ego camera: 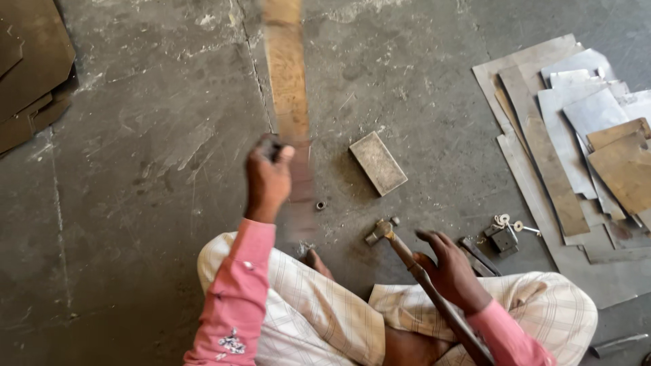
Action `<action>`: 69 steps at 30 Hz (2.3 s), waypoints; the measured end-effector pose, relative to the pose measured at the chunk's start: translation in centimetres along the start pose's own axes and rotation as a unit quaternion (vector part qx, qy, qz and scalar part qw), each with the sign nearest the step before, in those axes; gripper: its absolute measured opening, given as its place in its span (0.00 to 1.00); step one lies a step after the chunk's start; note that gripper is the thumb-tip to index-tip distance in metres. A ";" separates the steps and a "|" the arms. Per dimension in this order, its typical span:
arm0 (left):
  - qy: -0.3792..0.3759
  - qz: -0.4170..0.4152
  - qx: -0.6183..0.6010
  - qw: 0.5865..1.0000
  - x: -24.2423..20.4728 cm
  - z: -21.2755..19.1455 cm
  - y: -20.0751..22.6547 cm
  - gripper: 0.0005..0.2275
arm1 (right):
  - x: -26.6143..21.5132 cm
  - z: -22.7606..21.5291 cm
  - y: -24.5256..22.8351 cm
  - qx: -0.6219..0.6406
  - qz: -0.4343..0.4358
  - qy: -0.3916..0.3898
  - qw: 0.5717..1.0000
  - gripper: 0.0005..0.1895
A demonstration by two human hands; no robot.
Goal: The person sits on the floor and uses a hammer and metal punch to create holes in a long metal strip. They repeatedly position the punch on the strip and strike it with the hammer, then reposition the strip to continue the process.
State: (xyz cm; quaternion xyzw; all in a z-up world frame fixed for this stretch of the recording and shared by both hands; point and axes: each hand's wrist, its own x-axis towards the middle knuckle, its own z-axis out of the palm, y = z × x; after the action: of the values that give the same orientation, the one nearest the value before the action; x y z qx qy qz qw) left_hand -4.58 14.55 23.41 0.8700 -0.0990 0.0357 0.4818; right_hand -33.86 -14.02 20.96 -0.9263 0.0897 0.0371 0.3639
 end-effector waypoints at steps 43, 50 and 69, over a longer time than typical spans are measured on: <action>-0.100 -0.258 -0.668 0.691 -7.2 5.4 -5.4 0.20 | 3.7 1.1 9.9 0.634 0.143 0.143 0.746 0.15; -0.120 -0.278 -0.691 0.656 -8.7 8.5 -5.5 0.21 | 3.4 1.9 10.0 0.714 0.196 0.105 0.664 0.17; -0.081 -0.228 -0.551 0.799 -11.7 9.1 -0.2 0.06 | 4.0 1.9 1.6 0.688 0.144 0.116 0.702 0.16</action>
State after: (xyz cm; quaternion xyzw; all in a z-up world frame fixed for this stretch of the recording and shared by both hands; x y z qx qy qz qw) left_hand -16.31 8.56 16.58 0.4548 0.0607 -0.2062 0.8643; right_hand -30.24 -14.42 17.92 -0.3913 0.2640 -0.0910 0.8769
